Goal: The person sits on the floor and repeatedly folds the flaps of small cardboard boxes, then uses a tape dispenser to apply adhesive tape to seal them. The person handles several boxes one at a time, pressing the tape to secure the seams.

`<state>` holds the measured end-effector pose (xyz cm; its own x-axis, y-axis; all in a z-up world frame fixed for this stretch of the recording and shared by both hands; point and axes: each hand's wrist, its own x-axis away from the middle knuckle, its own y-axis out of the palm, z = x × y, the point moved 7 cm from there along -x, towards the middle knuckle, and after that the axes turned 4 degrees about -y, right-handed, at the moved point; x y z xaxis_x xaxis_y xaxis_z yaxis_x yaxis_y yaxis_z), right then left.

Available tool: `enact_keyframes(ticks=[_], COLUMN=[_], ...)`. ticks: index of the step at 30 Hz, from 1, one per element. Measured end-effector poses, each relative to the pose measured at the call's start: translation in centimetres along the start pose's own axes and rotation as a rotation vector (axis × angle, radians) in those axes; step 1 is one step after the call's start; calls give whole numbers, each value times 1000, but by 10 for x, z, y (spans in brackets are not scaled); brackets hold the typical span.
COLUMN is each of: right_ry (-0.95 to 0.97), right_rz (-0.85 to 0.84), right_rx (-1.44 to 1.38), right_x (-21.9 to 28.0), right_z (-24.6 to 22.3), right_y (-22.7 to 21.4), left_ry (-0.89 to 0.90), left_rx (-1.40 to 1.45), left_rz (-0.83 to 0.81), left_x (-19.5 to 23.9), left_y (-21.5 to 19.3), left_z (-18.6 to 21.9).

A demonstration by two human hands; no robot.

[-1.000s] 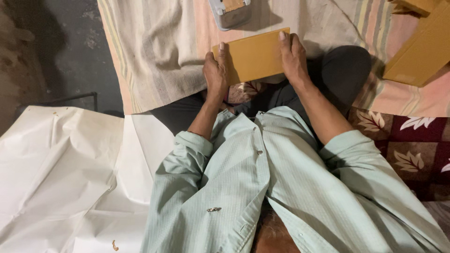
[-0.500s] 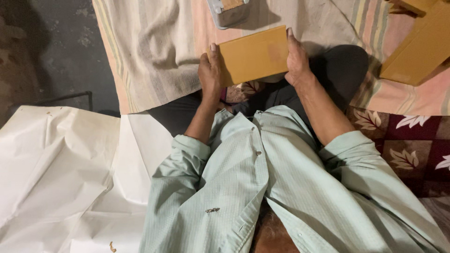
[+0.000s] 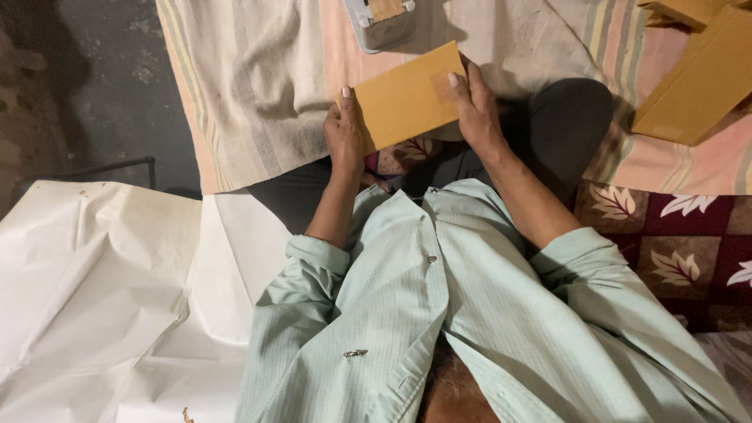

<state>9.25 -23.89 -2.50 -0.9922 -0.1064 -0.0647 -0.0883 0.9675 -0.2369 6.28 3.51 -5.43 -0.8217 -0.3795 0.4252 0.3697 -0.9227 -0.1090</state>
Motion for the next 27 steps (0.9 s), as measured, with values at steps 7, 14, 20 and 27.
enact_keyframes(ticks=[7,14,20,27], right_ry=[224,-5,-181,-251], right_rz=[-112,4,-22,-353], right_rx=[244,867,1135,902], right_x=[-15,-37,-41,10], right_z=[-22,-25,-11,-25], right_y=[-6,4,41,49], left_ry=[26,129,150,113], left_rx=[-65,-228,-184,-224], left_rz=[-48,71,118,150], left_x=[10,17,-26,-53], left_y=[4,12,14,13], left_z=[5,21,27,1])
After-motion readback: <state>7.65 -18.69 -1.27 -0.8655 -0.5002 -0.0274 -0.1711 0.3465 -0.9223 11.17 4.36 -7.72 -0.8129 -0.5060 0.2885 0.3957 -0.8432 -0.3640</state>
